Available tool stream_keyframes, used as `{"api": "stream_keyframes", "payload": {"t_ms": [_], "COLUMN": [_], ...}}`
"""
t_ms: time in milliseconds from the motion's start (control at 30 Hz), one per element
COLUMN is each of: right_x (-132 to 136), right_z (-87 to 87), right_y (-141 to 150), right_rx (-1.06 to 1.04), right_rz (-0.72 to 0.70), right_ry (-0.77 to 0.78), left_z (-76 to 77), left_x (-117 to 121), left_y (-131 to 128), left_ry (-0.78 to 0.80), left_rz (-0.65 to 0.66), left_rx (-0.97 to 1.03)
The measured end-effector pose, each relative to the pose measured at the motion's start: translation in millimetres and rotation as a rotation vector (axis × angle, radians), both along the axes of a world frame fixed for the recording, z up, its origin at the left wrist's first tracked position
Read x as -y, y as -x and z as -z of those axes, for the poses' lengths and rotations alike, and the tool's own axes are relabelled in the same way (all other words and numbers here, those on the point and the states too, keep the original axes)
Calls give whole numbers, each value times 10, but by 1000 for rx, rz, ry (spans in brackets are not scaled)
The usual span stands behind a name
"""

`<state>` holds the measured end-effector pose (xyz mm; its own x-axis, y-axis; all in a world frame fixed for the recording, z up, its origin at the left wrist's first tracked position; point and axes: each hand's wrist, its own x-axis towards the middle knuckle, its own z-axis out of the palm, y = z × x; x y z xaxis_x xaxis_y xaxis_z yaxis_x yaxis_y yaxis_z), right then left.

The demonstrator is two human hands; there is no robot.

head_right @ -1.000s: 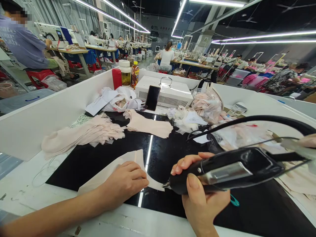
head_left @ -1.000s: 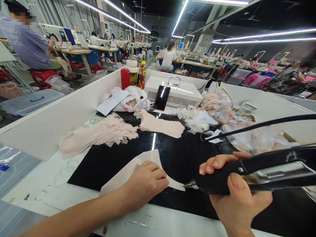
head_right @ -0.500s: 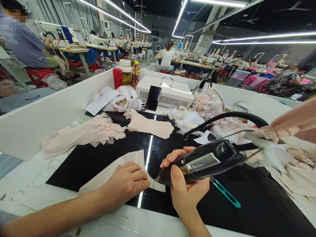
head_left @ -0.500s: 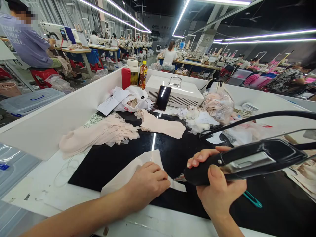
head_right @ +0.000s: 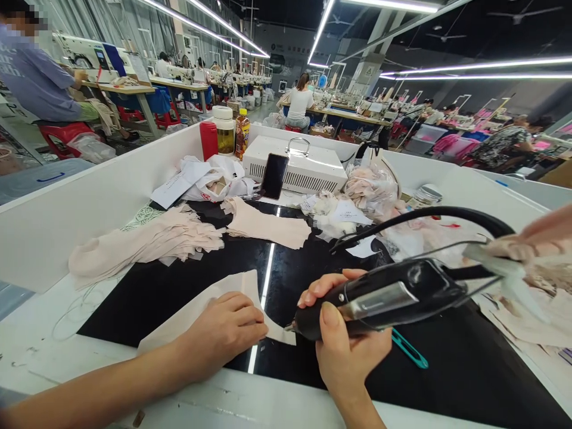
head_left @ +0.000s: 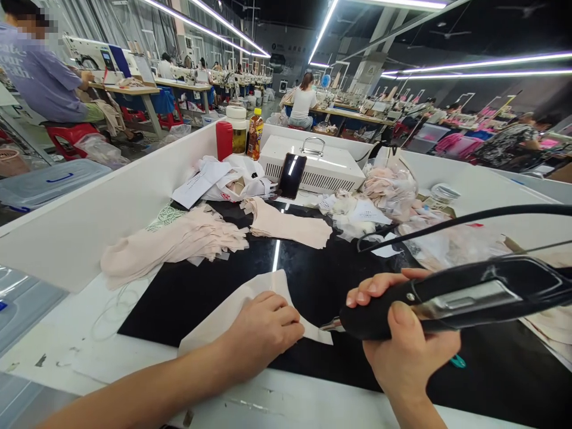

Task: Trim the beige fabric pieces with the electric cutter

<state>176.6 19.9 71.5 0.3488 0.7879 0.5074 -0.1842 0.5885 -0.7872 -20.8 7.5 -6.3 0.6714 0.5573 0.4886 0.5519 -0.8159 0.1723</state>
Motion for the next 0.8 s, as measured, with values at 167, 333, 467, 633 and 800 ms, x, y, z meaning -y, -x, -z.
{"api": "stream_keyframes", "payload": {"t_ms": [167, 333, 467, 633, 800], "right_x": [5, 11, 33, 57, 56], "right_z": [23, -15, -31, 43, 60], "right_y": [10, 32, 69, 110, 100], "right_rx": [19, -11, -42, -20, 22], "right_rz": [-3, -35, -87, -117, -109], "right_ry": [2, 1, -24, -22, 5], "left_z": [2, 2, -2, -11, 1], "left_x": [4, -8, -34, -46, -42], "left_y": [9, 14, 12, 9, 4], "left_ry": [11, 12, 27, 58, 48], "left_rz": [-3, 0, 2, -1, 3], "left_rx": [16, 11, -3, -7, 21]}}
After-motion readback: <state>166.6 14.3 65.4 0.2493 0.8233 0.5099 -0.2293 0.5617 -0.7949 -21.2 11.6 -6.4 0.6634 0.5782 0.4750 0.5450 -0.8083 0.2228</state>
